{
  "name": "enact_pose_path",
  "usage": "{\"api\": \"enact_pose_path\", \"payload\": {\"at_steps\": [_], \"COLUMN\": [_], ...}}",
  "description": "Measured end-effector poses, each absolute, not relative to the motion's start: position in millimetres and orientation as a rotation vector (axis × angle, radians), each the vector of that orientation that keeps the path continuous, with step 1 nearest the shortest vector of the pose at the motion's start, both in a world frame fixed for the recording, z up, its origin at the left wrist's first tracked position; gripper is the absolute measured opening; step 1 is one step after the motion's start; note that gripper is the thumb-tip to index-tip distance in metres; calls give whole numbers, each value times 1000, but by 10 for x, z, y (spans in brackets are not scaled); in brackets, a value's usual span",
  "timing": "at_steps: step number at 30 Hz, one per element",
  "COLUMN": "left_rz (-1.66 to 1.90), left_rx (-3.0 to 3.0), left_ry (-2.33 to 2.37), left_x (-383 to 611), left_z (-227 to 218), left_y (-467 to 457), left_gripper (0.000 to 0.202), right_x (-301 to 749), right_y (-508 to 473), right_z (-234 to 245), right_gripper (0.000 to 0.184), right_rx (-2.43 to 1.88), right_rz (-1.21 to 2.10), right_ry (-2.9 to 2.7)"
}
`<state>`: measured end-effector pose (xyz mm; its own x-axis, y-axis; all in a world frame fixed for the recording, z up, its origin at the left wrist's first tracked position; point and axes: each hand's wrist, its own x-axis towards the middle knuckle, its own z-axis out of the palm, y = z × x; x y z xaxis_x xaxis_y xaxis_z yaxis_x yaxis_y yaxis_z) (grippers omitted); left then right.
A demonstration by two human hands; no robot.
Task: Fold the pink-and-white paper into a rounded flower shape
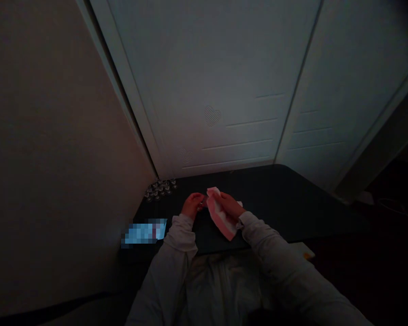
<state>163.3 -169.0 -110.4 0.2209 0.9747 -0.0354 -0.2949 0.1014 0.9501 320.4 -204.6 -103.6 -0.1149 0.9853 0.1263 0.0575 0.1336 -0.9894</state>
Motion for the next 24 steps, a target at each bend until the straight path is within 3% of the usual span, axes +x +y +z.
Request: {"api": "enact_pose_path", "payload": {"at_steps": [13,24], "left_rz": [992,1023], "left_rx": [1101,1122], "left_ry": [709,740], "left_x": [1664,1662], "left_z": [-1089,-1166], "left_y": [-1765,-1697], "left_gripper": [35,34], "right_x": [3208,3207], "right_y": [-2039,-1999], "right_z": [-1065,-1126], "right_gripper": [45,44], "right_rx": [-1082,-1152], "right_rz": [1166,982], "right_ry": [-1337,-1464]}}
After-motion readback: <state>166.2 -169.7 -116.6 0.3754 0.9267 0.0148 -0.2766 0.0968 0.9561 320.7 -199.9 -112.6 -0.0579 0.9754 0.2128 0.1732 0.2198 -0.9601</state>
